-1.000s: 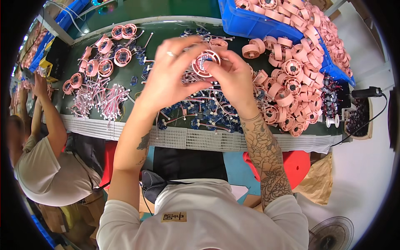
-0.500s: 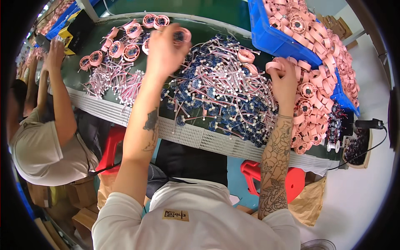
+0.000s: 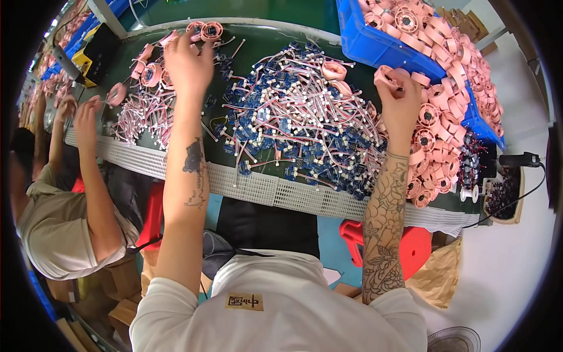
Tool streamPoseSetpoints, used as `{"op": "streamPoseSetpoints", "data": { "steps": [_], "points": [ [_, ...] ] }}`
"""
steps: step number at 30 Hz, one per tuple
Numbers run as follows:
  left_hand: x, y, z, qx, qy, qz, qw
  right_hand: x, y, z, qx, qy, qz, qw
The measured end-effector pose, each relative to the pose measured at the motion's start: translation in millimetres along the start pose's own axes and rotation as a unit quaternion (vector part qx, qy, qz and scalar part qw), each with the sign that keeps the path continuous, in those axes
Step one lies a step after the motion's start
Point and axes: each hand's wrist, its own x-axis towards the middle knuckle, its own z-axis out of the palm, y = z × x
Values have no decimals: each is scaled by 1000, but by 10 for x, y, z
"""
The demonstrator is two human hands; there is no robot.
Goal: Assembling small electronic fan components into pink plastic housings on a factory production line.
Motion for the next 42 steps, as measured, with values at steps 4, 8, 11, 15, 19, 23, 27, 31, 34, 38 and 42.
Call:
{"op": "streamPoseSetpoints", "data": {
  "steps": [4,8,11,15,19,23,27,31,34,38,42],
  "points": [
    [24,681,-237,-309,-257,-117,908,-111,-194,30,248,-145,79,955],
    [-210,676,-32,-215,-274,-7,937,-254,-507,136,199,-269,-23,942],
    [-332,587,115,-192,-273,6,943,-277,-533,139,158,-284,-52,944],
    [-294,626,75,-187,-332,20,924,-286,-511,202,189,-217,3,958],
    [-260,656,16,-222,-330,15,917,-285,-581,210,176,-169,84,966],
    [-230,614,1,-275,-353,-6,894,-295,-460,291,271,-198,87,938],
    [-142,628,-95,-276,-360,-91,886,-253,-431,232,351,-188,121,909],
    [-11,651,-185,-479,-286,-229,797,-246,-497,191,359,-192,94,909],
    [50,631,-306,-619,-297,-270,675,-243,-493,167,327,-198,68,922],
    [-23,842,-365,-686,-357,-226,592,-325,-638,195,335,-190,57,921],
    [-117,1178,-416,-685,-407,-231,558,-406,-661,261,328,-189,68,923]
  ]
}}
